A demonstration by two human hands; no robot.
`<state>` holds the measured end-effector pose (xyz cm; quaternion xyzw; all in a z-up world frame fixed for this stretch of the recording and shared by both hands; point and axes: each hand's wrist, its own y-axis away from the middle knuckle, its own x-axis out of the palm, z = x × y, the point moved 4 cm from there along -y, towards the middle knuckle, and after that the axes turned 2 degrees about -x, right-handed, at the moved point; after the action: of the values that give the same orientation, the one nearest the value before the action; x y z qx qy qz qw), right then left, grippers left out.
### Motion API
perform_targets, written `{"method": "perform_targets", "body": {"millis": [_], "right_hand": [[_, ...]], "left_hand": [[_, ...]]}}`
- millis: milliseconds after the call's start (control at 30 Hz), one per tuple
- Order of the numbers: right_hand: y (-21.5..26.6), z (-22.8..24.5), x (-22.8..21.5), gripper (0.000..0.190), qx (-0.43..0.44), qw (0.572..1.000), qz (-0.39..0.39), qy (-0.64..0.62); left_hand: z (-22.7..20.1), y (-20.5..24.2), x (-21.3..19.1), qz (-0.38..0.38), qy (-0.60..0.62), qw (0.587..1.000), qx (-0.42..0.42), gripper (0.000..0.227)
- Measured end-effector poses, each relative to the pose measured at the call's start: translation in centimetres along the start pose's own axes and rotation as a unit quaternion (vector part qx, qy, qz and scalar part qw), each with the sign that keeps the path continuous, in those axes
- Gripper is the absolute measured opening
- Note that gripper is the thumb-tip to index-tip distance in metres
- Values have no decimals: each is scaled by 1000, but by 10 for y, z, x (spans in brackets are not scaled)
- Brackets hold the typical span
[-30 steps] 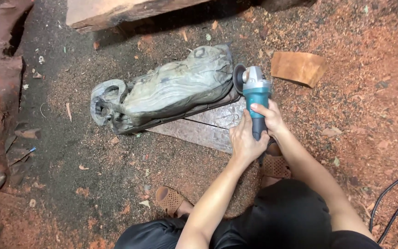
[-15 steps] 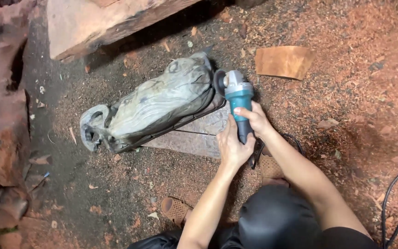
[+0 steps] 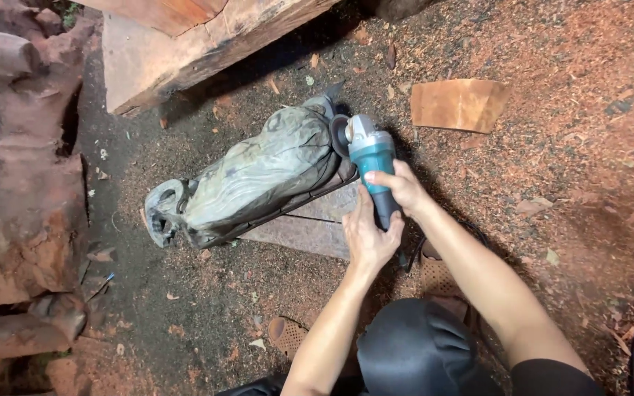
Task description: Grinding and smoothing a wooden sculpture using a handheld angle grinder.
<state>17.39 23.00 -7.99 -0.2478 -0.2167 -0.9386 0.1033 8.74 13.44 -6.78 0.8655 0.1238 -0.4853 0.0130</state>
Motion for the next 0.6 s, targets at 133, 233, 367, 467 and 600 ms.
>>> {"method": "perform_targets", "body": {"millis": [133, 233, 367, 467, 600], "right_hand": [[-15, 12, -6, 34, 12, 1000, -9, 15], [-44, -12, -25, 33, 3, 1000, -18, 19], [-67, -34, -44, 36, 86, 988, -9, -126], [-69, 5, -18, 59, 0, 933, 171, -317], [-83, 24, 4, 48, -78, 951, 189, -234]], "left_hand": [[-15, -15, -12, 6, 79, 996, -49, 82], [27, -6, -36, -105, 259, 950, -139, 36], [165, 27, -115, -378, 161, 887, -209, 27], [236, 31, -177, -465, 215, 780, -359, 62], [276, 11, -213, -405, 312, 740, -436, 90]]}}
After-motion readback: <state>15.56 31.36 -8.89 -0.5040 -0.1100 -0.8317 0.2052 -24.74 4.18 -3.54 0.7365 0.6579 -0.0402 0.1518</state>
